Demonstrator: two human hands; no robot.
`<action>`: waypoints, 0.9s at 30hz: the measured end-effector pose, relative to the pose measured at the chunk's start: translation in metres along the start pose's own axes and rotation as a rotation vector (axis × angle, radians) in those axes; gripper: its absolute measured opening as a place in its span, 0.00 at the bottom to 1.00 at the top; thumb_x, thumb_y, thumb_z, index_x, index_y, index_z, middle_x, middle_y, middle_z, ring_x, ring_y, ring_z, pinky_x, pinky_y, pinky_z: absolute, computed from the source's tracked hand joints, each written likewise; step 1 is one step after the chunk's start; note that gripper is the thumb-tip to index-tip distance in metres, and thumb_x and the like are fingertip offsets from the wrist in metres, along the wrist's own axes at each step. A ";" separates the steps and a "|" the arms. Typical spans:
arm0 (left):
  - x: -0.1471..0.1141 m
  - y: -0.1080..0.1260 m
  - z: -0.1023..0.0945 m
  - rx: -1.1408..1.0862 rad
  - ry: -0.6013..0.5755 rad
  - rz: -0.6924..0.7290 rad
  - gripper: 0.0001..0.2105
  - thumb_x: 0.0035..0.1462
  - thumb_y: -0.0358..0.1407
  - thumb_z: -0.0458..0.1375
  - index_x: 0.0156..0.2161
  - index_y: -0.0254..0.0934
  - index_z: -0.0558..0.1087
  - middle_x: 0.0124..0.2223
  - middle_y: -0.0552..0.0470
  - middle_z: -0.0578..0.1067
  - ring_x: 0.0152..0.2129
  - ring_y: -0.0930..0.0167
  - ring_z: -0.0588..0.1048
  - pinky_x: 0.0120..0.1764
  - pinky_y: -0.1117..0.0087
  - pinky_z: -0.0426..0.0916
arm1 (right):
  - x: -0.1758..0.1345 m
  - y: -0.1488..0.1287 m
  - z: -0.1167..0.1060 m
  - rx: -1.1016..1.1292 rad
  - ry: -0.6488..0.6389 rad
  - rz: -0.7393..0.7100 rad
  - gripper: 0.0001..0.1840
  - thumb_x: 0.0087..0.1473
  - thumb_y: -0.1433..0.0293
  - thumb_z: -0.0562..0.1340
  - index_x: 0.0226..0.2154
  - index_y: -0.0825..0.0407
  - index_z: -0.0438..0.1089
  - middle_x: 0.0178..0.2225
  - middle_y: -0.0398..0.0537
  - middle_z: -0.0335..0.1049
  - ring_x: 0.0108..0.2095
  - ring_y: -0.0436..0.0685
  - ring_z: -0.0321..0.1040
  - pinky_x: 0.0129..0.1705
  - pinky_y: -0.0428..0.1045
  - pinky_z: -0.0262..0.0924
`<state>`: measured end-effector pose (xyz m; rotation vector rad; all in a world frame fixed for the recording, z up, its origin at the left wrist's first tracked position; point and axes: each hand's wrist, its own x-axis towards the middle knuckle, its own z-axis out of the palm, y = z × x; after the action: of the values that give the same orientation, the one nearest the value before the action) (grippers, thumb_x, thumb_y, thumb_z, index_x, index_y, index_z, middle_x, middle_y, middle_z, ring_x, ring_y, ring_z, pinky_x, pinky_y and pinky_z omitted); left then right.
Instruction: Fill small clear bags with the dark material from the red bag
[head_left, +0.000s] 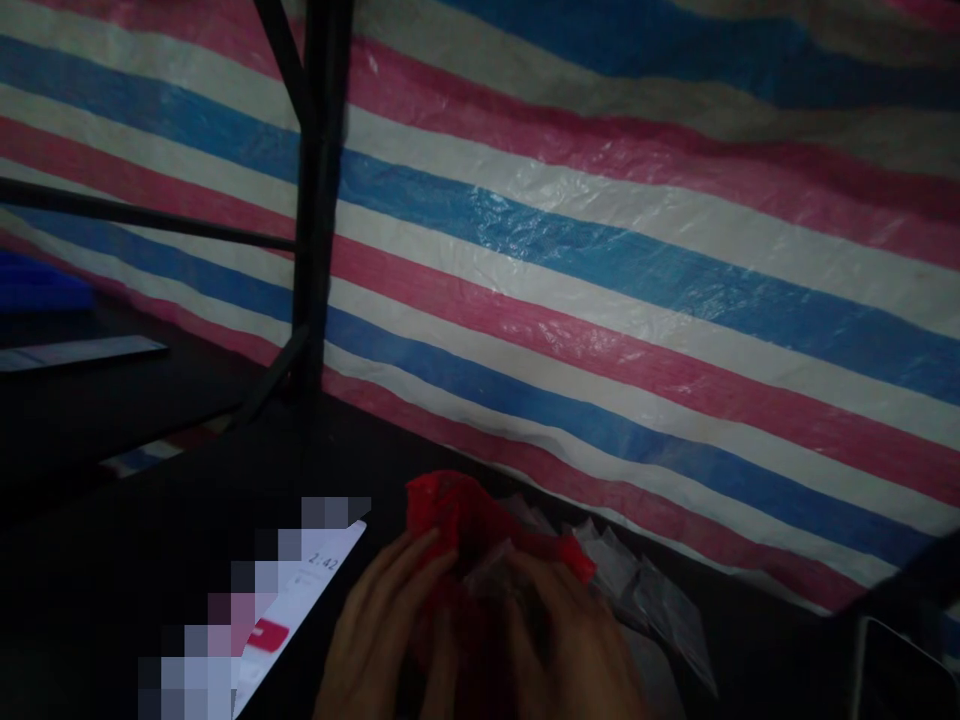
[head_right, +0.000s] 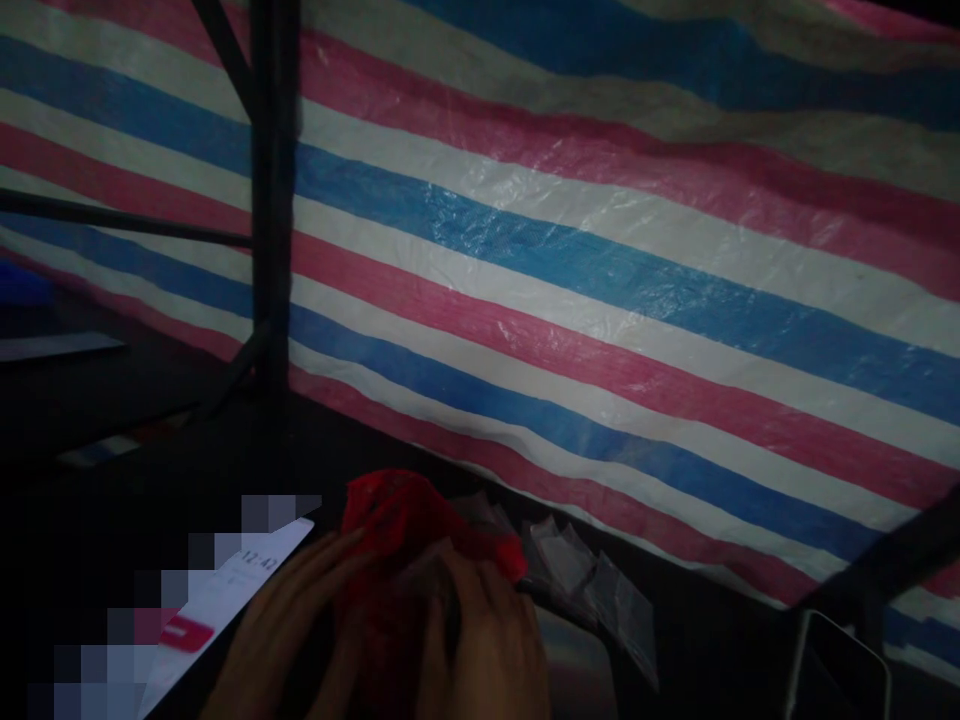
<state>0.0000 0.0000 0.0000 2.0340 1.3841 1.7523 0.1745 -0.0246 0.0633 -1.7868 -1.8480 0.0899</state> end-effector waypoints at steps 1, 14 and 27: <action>-0.001 -0.007 -0.001 0.129 -0.034 0.106 0.20 0.63 0.34 0.58 0.59 0.53 0.73 0.60 0.55 0.81 0.58 0.54 0.77 0.51 0.50 0.76 | 0.001 -0.001 0.001 -0.072 -0.025 0.015 0.20 0.63 0.70 0.61 0.54 0.44 0.80 0.52 0.54 0.83 0.49 0.69 0.81 0.51 0.59 0.73; 0.001 -0.023 -0.001 0.459 -0.143 0.412 0.11 0.55 0.28 0.58 0.41 0.44 0.77 0.50 0.48 0.82 0.55 0.49 0.66 0.50 0.52 0.64 | 0.005 -0.014 0.021 -0.192 -0.008 0.236 0.28 0.61 0.75 0.63 0.63 0.47 0.74 0.57 0.55 0.80 0.55 0.70 0.78 0.57 0.62 0.68; 0.003 -0.015 -0.002 0.367 -0.130 0.370 0.12 0.54 0.25 0.58 0.42 0.43 0.75 0.53 0.42 0.76 0.55 0.50 0.65 0.49 0.50 0.69 | 0.005 -0.007 0.012 0.007 0.051 0.228 0.33 0.49 0.78 0.68 0.57 0.41 0.78 0.52 0.50 0.83 0.53 0.74 0.78 0.56 0.68 0.65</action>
<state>-0.0102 0.0099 -0.0062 2.6955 1.4498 1.5324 0.1631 -0.0167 0.0584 -1.9704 -1.6013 0.1348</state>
